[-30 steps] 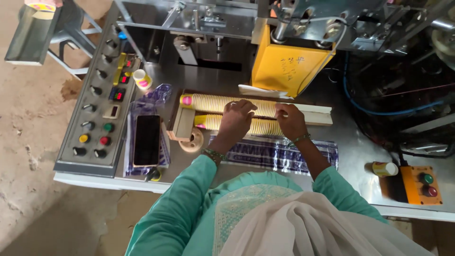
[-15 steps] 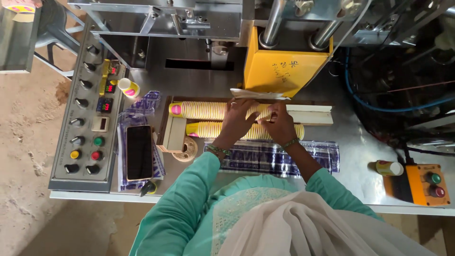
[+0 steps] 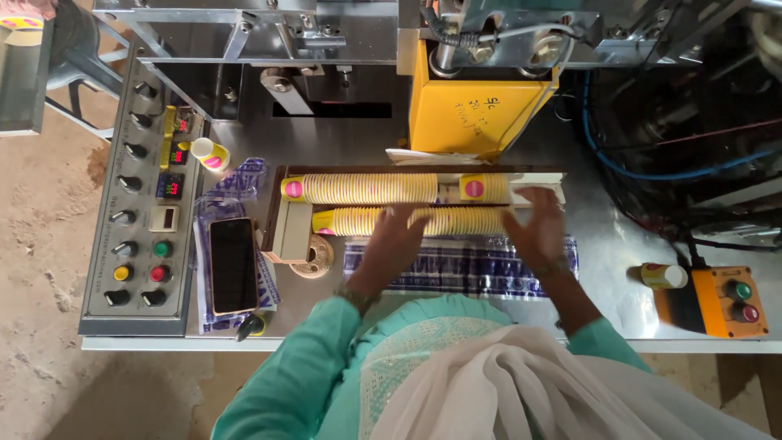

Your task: Stack and package manufactured paper cups into plastic sleeves near the production machine.

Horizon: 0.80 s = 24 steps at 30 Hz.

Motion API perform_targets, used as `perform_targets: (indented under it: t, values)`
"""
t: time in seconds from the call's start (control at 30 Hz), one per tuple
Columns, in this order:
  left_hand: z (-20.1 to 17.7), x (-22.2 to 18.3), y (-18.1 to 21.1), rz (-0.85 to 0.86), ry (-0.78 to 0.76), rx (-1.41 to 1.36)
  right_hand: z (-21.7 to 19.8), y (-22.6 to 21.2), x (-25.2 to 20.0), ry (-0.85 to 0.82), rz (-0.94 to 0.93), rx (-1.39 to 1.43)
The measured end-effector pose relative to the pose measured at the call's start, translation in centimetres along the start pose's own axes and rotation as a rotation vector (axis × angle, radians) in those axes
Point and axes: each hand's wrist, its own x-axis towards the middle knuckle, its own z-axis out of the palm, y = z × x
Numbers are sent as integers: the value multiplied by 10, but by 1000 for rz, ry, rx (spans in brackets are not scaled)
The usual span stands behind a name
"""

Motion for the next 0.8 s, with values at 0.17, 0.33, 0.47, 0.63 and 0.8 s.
perform_targets:
  t: [0.17,0.33,0.47,0.63,0.8]
  values:
    - [-20,-78,30,97,-86,-63,-21,38,-95,-420,305,130]
    - [-29,-95,38,59,2,-54,-5,56,-153,-532,281,231]
    - [-16,-96,32,60,-34,-28,-1,60,-151,-608,364,150]
    - [-33,-70,47,-29,-119,-122,-23,4,-122,-600,338,139]
    - [-56,-65,42,40,-175,71,3,8,-149,-329,395,102]
